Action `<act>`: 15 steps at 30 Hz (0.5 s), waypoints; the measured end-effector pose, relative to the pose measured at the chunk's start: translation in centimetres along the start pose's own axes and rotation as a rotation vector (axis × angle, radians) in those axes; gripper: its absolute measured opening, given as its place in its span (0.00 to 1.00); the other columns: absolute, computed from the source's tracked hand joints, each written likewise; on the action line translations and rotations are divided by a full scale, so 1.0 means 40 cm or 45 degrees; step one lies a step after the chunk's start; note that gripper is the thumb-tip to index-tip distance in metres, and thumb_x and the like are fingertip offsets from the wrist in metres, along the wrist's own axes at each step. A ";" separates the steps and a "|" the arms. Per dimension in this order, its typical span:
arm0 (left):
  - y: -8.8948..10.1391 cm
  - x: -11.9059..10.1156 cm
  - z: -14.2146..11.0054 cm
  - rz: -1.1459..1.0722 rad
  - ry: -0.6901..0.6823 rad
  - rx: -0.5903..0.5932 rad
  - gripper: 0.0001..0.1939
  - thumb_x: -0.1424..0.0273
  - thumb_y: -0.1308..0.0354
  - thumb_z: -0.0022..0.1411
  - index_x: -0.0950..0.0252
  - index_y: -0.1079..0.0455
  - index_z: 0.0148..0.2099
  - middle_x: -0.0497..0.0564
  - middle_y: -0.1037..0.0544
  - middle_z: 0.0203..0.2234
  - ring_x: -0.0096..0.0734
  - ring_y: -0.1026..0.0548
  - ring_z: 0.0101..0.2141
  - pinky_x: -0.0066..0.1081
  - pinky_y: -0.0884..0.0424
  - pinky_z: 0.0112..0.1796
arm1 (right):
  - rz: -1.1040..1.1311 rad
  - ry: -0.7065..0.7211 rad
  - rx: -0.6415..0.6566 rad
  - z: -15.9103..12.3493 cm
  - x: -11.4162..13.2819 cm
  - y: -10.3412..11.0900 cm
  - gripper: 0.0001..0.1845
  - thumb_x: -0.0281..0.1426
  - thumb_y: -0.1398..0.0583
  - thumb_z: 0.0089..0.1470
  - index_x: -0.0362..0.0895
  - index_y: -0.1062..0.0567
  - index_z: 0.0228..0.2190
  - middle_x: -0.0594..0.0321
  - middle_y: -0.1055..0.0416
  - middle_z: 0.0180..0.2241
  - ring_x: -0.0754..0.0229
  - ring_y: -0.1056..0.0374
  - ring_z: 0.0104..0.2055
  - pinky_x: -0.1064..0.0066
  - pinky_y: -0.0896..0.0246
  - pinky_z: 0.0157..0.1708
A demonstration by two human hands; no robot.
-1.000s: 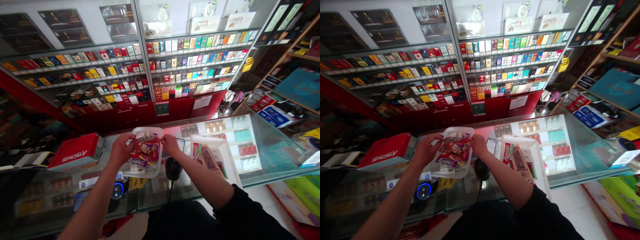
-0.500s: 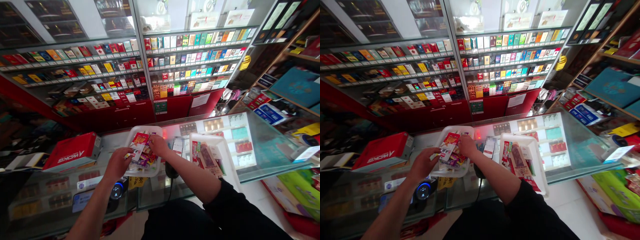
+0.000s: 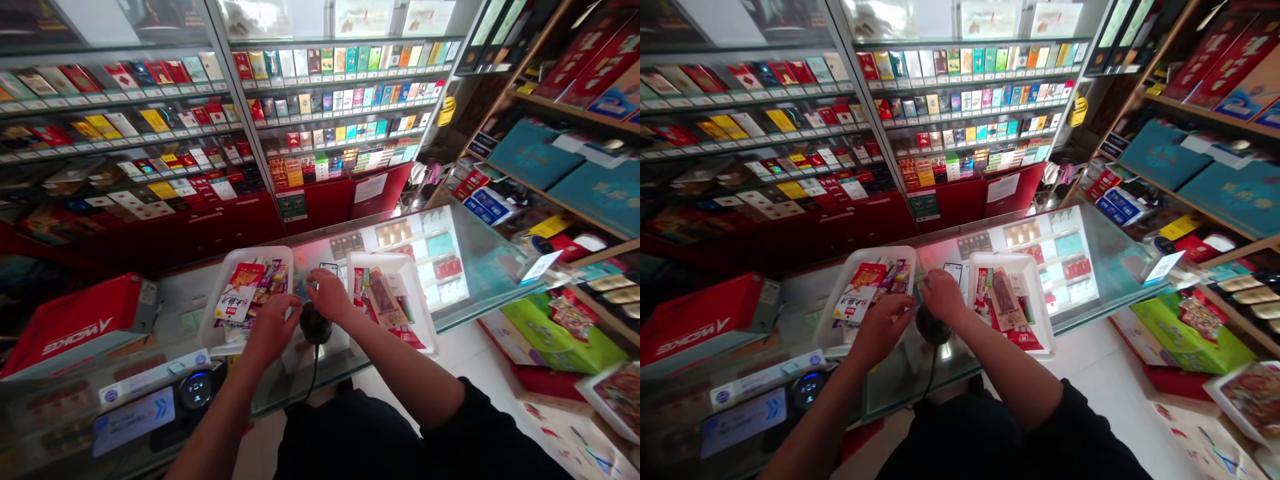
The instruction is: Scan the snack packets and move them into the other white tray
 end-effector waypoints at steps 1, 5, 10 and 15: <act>-0.022 -0.020 0.002 -0.026 -0.010 0.011 0.06 0.70 0.43 0.64 0.61 0.24 0.41 0.53 0.18 0.42 0.42 0.23 0.45 0.42 0.29 0.50 | -0.004 -0.014 -0.021 -0.014 -0.017 0.018 0.09 0.23 0.40 0.55 0.43 0.22 0.37 0.54 0.23 0.44 0.54 0.30 0.51 0.63 0.39 0.56; -0.113 -0.105 0.007 -0.127 -0.026 0.097 0.07 0.71 0.44 0.64 0.60 0.24 0.42 0.52 0.18 0.41 0.39 0.22 0.43 0.39 0.29 0.48 | -0.028 -0.107 -0.077 -0.072 -0.089 0.089 0.09 0.24 0.40 0.55 0.43 0.21 0.37 0.54 0.23 0.45 0.54 0.30 0.50 0.63 0.38 0.54; -0.249 -0.190 0.014 -0.283 0.059 0.271 0.09 0.72 0.43 0.62 0.61 0.24 0.44 0.53 0.19 0.42 0.38 0.22 0.42 0.37 0.29 0.47 | -0.160 -0.281 -0.104 -0.144 -0.197 0.175 0.08 0.25 0.41 0.55 0.42 0.21 0.36 0.55 0.23 0.41 0.54 0.30 0.47 0.64 0.38 0.52; -0.371 -0.219 0.013 -0.372 0.145 0.430 0.14 0.71 0.42 0.61 0.62 0.25 0.50 0.55 0.20 0.45 0.40 0.23 0.44 0.36 0.28 0.46 | -0.352 -0.578 -0.054 -0.213 -0.289 0.255 0.13 0.33 0.44 0.63 0.41 0.21 0.39 0.51 0.23 0.41 0.53 0.29 0.44 0.67 0.38 0.46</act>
Point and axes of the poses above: each hand's wrist, its own z-axis towards the middle knuckle, its own y-axis out of the back of the hand, x = y × z, the point moved 2 cm from there along z, towards the middle knuckle
